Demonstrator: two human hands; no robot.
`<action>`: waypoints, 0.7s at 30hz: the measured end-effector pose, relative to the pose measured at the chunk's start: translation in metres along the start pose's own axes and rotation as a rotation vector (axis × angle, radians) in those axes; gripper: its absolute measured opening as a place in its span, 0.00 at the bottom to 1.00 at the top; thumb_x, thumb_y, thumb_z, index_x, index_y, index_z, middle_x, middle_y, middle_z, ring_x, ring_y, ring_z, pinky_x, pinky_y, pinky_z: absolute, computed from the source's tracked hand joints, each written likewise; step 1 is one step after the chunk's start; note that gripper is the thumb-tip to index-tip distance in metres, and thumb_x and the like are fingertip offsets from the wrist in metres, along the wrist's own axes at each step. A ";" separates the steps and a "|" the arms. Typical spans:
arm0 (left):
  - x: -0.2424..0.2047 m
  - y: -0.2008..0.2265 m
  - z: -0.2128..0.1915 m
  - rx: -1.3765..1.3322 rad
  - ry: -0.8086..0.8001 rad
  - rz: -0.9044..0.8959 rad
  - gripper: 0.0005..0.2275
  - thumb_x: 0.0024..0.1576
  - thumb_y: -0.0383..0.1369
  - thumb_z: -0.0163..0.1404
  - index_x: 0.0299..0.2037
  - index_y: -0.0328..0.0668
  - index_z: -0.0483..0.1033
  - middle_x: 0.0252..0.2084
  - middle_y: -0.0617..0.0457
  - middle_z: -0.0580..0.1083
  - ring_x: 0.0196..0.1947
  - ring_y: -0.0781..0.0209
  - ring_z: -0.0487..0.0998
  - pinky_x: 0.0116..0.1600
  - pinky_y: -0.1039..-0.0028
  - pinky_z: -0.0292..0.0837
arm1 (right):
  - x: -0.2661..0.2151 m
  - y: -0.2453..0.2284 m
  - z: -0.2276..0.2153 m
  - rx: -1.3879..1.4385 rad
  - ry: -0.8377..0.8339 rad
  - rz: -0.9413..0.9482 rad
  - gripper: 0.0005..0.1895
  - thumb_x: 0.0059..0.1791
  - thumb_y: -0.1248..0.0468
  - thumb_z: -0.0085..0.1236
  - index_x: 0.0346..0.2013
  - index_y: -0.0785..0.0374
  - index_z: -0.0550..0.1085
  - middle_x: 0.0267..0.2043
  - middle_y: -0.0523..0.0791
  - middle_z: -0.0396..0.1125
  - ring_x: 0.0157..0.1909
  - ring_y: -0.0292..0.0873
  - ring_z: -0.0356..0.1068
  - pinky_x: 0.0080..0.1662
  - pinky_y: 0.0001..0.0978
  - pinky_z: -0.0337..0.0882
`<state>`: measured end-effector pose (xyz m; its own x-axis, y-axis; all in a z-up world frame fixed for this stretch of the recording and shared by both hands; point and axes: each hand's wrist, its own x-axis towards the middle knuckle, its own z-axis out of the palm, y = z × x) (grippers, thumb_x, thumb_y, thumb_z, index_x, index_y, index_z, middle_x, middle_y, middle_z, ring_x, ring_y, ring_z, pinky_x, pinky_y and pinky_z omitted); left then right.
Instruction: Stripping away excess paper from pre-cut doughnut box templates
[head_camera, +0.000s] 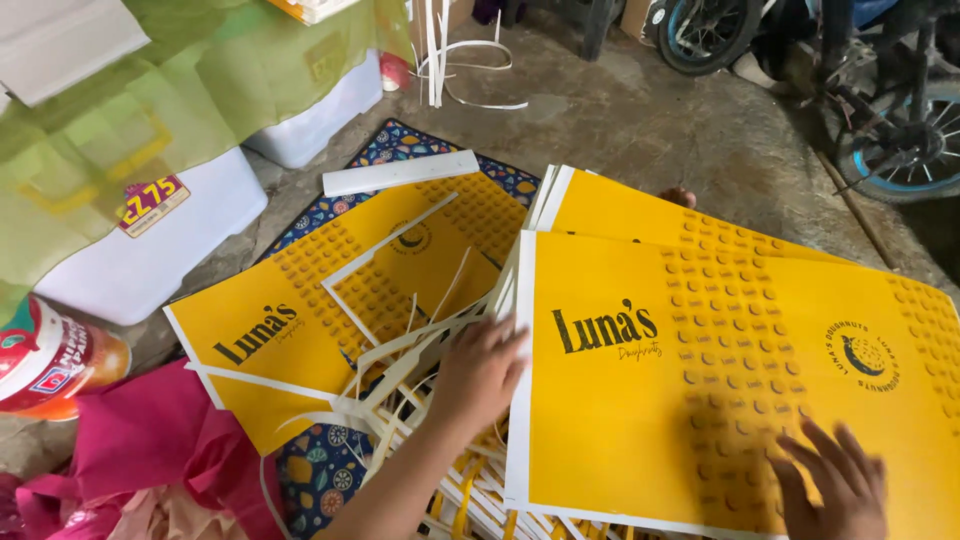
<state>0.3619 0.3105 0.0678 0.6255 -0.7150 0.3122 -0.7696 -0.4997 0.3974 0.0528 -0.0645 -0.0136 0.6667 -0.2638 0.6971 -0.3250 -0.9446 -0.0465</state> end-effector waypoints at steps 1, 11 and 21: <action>0.018 -0.012 0.012 0.002 0.092 -0.025 0.16 0.64 0.37 0.47 0.61 0.45 0.73 0.68 0.47 0.68 0.68 0.42 0.65 0.69 0.49 0.61 | 0.029 -0.021 0.001 0.060 -0.034 -0.037 0.13 0.52 0.60 0.63 0.52 0.47 0.80 0.67 0.45 0.73 0.74 0.58 0.71 0.71 0.50 0.61; 0.153 -0.079 0.051 -0.127 0.001 -0.552 0.27 0.65 0.50 0.37 0.70 0.44 0.63 0.69 0.42 0.65 0.69 0.36 0.61 0.69 0.44 0.55 | 0.145 -0.081 0.137 -0.046 -0.509 -0.103 0.43 0.45 0.28 0.37 0.74 0.31 0.53 0.82 0.39 0.41 0.82 0.57 0.38 0.61 0.85 0.46; 0.172 -0.079 0.076 -0.033 0.357 -0.296 0.12 0.59 0.36 0.51 0.51 0.51 0.81 0.59 0.49 0.74 0.57 0.43 0.71 0.57 0.49 0.62 | 0.150 -0.107 0.119 0.006 -0.581 -0.093 0.38 0.48 0.30 0.36 0.73 0.28 0.57 0.81 0.37 0.45 0.82 0.49 0.39 0.68 0.61 0.41</action>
<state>0.5200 0.1900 0.0247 0.8272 -0.3276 0.4566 -0.5502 -0.6373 0.5395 0.2669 -0.0266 0.0110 0.9511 -0.2422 0.1918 -0.2449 -0.9695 -0.0097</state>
